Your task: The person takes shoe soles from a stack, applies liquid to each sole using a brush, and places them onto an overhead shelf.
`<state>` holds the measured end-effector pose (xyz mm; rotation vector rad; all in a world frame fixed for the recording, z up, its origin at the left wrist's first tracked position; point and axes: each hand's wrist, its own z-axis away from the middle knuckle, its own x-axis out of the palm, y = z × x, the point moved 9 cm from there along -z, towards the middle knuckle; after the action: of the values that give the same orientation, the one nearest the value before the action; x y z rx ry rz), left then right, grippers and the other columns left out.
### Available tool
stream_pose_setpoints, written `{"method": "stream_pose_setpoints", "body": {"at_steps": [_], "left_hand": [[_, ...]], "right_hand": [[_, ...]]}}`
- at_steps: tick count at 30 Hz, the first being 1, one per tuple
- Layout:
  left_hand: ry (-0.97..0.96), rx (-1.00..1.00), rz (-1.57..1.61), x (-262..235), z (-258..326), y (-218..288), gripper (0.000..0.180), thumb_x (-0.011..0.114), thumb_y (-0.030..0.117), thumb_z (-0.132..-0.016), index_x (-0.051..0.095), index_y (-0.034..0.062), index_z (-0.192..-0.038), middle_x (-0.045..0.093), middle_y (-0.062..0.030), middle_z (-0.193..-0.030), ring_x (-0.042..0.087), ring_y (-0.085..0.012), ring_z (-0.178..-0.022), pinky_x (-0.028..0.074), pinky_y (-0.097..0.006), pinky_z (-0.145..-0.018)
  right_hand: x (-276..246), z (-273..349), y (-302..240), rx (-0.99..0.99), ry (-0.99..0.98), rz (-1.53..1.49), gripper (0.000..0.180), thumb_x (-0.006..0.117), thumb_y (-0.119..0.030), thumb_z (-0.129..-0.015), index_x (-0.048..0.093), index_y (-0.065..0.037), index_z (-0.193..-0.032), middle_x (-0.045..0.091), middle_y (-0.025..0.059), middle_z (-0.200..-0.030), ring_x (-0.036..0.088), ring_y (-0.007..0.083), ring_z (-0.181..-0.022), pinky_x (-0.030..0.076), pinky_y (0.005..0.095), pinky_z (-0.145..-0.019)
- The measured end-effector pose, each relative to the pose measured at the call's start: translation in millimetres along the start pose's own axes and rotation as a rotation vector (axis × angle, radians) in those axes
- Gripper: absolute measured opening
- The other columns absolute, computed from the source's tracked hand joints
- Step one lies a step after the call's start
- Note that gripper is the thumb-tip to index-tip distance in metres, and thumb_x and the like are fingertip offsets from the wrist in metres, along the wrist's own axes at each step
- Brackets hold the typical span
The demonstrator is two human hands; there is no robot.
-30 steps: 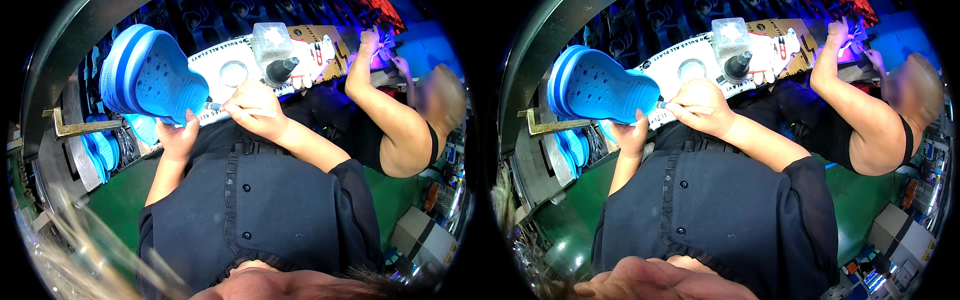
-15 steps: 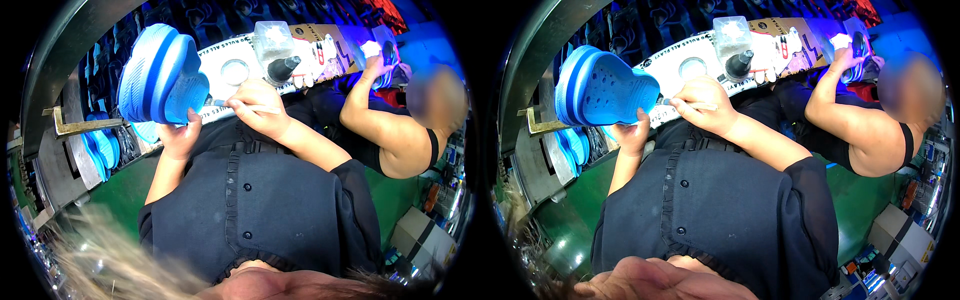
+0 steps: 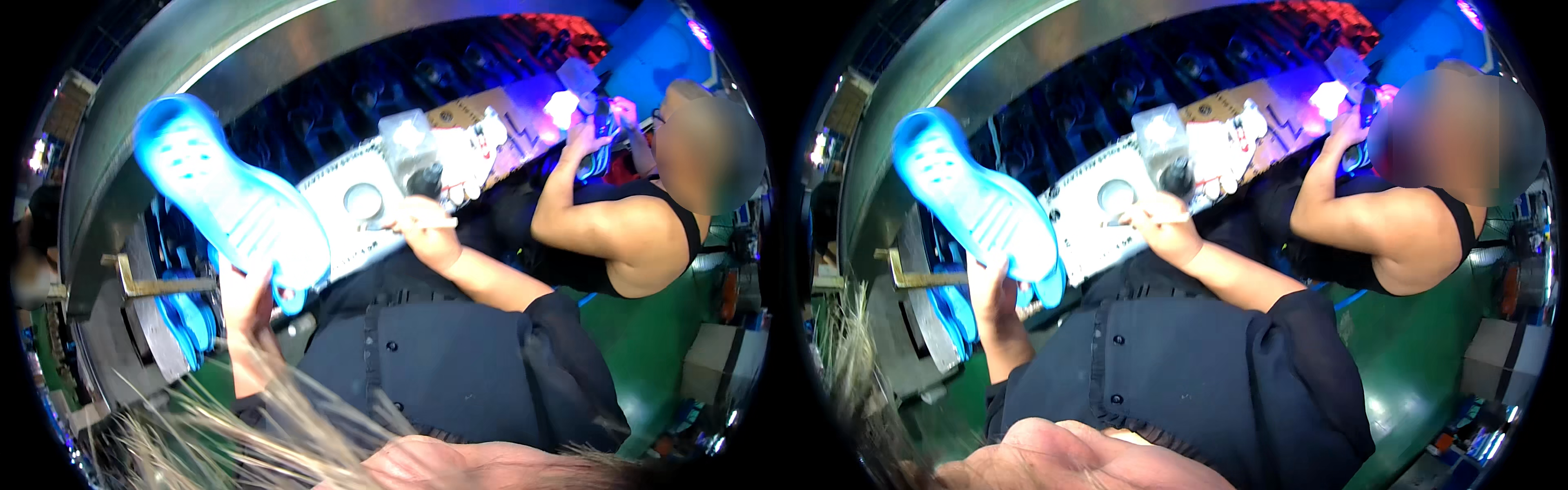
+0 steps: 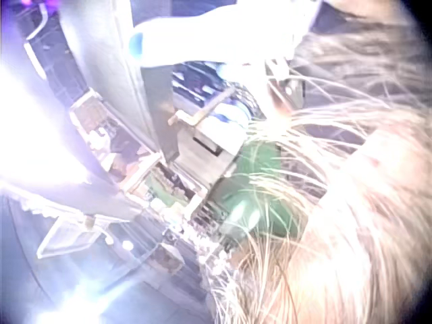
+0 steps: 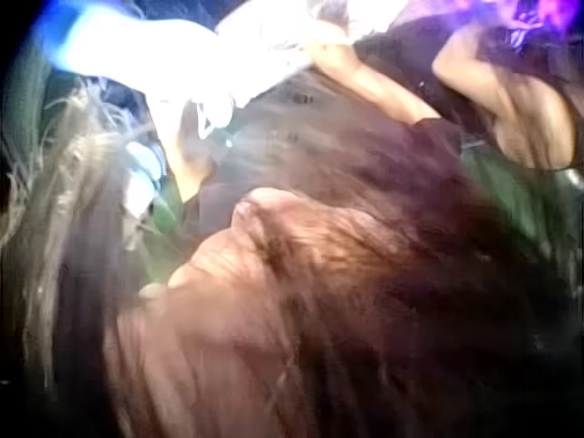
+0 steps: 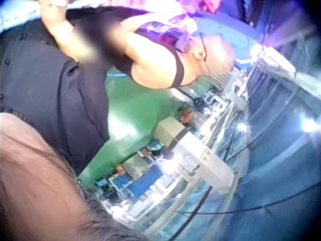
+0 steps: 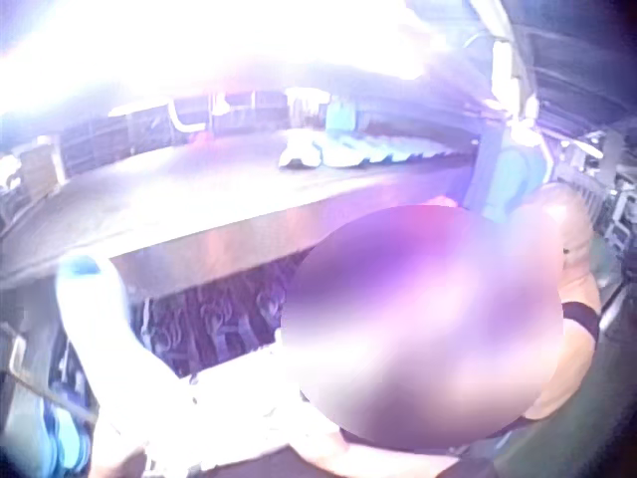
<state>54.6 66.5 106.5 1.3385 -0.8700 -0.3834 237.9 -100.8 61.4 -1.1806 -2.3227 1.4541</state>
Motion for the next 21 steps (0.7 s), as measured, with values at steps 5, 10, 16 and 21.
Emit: {"method": "stream_pose_setpoints", "body": {"at_steps": [5,10,16,21], "left_hand": [[-0.415,-0.215,0.027,91,-34,16,0.068,0.065,0.013,-0.067,0.032,-0.0086,-0.122,0.058,-0.0194,-0.092,0.056,-0.0169,-0.045,0.046,-0.023,-0.032],[-0.384,-0.119,0.291,136,-155,63,0.045,0.062,0.015,-0.079,0.043,-0.0056,-0.114,0.058,-0.0212,-0.097,0.062,-0.0201,-0.073,0.053,-0.02,-0.059],[-0.456,-0.13,0.285,169,-151,61,0.041,0.053,0.018,-0.086,0.043,-0.0027,-0.12,0.054,-0.0262,-0.109,0.06,-0.0273,-0.094,0.051,-0.028,-0.081],[-0.326,-0.264,-0.076,71,-103,-38,0.045,0.057,0.024,-0.083,0.045,0.0022,-0.121,0.062,-0.0132,-0.088,0.061,-0.0195,-0.075,0.05,-0.028,-0.068]], "right_hand": [[-12,3,5,0.113,0.018,-0.095,0.024,0.051,-0.015,-0.086,0.063,0.001,-0.071,0.056,0.0096,-0.062,0.055,0.0203,-0.059,0.042,0.0297,-0.056],[-8,5,4,0.134,-0.004,-0.095,0.025,0.05,-0.015,-0.087,0.063,0.001,-0.072,0.056,0.0084,-0.061,0.055,0.0178,-0.058,0.043,0.0283,-0.056],[-18,9,20,0.137,0.054,-0.119,0.022,0.053,-0.014,-0.085,0.064,-0.001,-0.072,0.057,0.0083,-0.061,0.056,0.0173,-0.057,0.044,0.0283,-0.055],[-17,8,32,0.194,0.067,-0.159,0.022,0.053,-0.014,-0.085,0.063,-0.001,-0.072,0.057,0.0081,-0.061,0.056,0.0172,-0.058,0.044,0.0277,-0.056]]}}
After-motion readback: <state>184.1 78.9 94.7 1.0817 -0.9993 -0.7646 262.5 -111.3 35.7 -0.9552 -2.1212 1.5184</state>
